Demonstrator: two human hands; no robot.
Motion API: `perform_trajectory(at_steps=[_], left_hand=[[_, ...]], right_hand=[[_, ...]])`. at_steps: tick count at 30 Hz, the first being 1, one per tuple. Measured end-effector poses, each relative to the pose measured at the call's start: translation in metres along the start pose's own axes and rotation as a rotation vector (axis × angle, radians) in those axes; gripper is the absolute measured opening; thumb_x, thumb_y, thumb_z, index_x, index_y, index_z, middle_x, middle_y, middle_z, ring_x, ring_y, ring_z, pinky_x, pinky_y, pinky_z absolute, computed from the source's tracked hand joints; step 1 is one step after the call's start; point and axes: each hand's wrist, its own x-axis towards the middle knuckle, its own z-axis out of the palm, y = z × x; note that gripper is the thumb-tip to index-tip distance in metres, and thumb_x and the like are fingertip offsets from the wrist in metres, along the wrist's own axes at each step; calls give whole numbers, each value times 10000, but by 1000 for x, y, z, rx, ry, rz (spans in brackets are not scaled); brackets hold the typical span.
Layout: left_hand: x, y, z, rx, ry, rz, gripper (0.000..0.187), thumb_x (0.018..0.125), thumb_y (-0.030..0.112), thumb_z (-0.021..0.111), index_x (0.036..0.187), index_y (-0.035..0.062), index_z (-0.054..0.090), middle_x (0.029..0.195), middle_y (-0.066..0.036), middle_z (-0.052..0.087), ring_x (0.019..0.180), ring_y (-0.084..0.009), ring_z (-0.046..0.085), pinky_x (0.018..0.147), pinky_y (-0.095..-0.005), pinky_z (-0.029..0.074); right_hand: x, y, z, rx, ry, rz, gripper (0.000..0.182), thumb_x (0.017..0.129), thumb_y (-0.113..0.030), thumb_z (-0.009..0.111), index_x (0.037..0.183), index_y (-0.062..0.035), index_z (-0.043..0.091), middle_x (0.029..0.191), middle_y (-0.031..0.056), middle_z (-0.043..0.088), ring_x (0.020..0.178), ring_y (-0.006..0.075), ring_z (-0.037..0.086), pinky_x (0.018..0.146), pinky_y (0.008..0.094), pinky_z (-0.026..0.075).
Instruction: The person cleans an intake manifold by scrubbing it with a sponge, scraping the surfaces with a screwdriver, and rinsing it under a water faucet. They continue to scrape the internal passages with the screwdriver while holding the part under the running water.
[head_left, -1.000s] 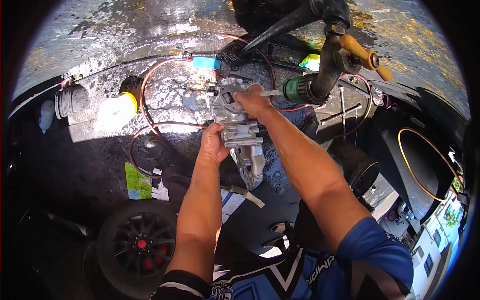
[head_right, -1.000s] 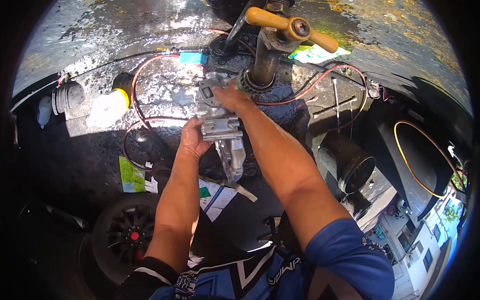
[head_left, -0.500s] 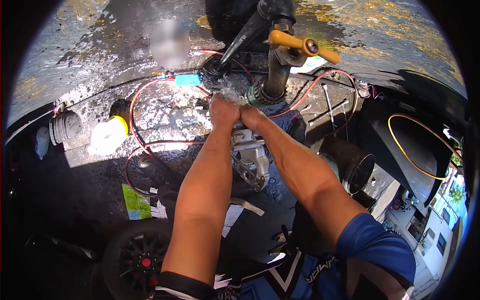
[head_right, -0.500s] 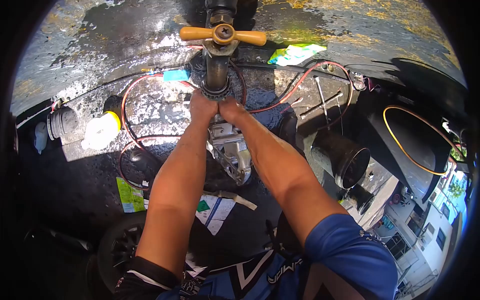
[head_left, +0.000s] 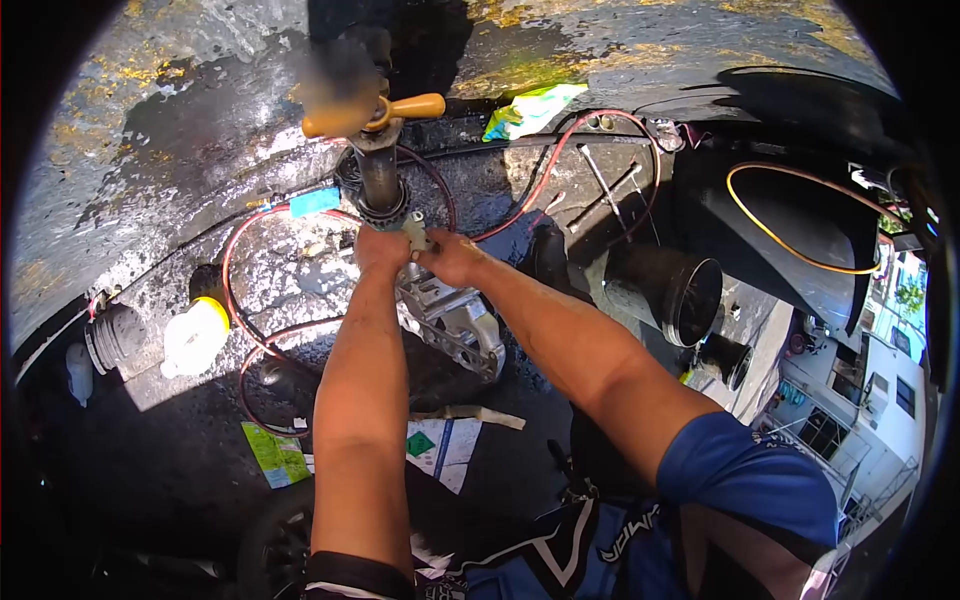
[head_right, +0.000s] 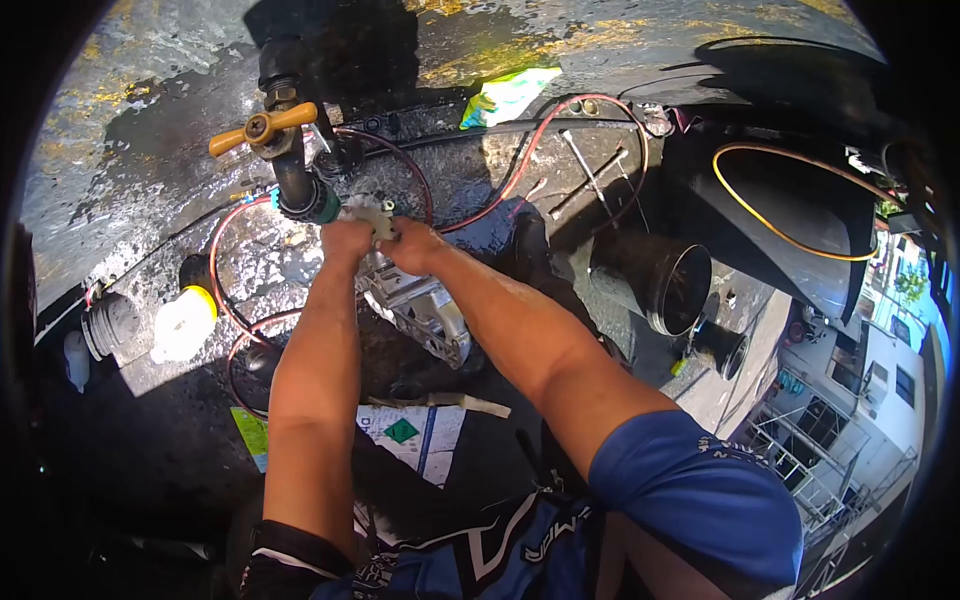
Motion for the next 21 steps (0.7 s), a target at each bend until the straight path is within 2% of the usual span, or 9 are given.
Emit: perform_trajectory(at_steps=[2, 5, 7, 10, 14, 16, 17, 19, 21], left_hand=[[0, -7, -7, -52, 19, 48, 356, 769, 220, 661, 1050, 11, 727, 1105, -225, 717, 1056, -414, 680, 941, -467, 531], [2, -11, -22, 238, -208, 99, 387, 782, 200, 630, 1104, 7, 726, 1180, -243, 687, 1103, -406, 662, 960, -459, 520], [-25, 6, -38, 372, -136, 155, 515, 791, 194, 612, 1279, 30, 634, 1261, -255, 646, 1182, -405, 613, 1016, -434, 478], [-16, -26, -23, 322, -134, 393, 671, 789, 138, 607, 1455, 126, 526, 1409, -273, 535, 1268, -409, 545, 1087, -430, 422], [-18, -20, -35, 156, -402, 356, 613, 841, 175, 636, 1444, 132, 535, 1414, -279, 524, 1264, -403, 548, 1076, -407, 434], [-12, -8, -36, 191, -466, 265, 612, 855, 213, 658, 1448, 137, 527, 1417, -285, 519, 1269, -400, 546, 1073, -396, 439], [1, -11, -29, 324, -534, 262, 644, 877, 227, 588, 1485, 69, 447, 1409, -250, 546, 1295, -390, 539, 1078, -435, 447], [7, -17, -14, 328, -399, 394, 693, 889, 271, 575, 1518, 54, 382, 1488, -253, 462, 1379, -391, 449, 1127, -436, 394], [2, -7, -5, 336, -318, 333, 755, 913, 358, 535, 1567, 71, 291, 1583, -255, 332, 1487, -394, 290, 1201, -430, 288]], right_hand=[[0, 1, 1, -52, 17, -43, 804, 916, -453, 648, 1477, 66, 397, 1470, 274, 485, 1353, 383, 494, 1134, 394, 391], [6, 9, 20, -110, 146, -199, 842, 862, -340, 751, 1498, 55, 368, 1493, 262, 461, 1345, 369, 508, 1120, 390, 415], [8, 12, 17, -186, 85, -270, 837, 870, -375, 731, 1497, 47, 372, 1507, 248, 445, 1383, 365, 458, 1154, 388, 374], [4, 10, 7, -229, 59, -410, 790, 842, -338, 758, 1470, 10, 430, 1457, 238, 490, 1331, 388, 497, 1125, 408, 407], [10, 19, -20, -219, 52, -351, 700, 823, -365, 769, 1402, -51, 532, 1443, 224, 513, 1287, 387, 543, 1097, 433, 438], [18, 34, -33, -120, 221, -459, 613, 821, -325, 780, 1335, -51, 586, 1368, 223, 569, 1237, 395, 575, 1050, 443, 468], [20, 45, -41, -71, 304, -505, 571, 820, -305, 785, 1301, -51, 613, 1330, 222, 598, 1212, 399, 591, 1026, 448, 483], [22, 71, -69, 120, 718, -535, 453, 853, -237, 766, 1228, -18, 640, 1195, 212, 661, 1105, 377, 645, 953, 426, 512], [44, 130, -90, 390, 990, -194, 391, 895, -197, 730, 1203, 22, 630, 1107, 192, 688, 1010, 328, 673, 913, 388, 519]])
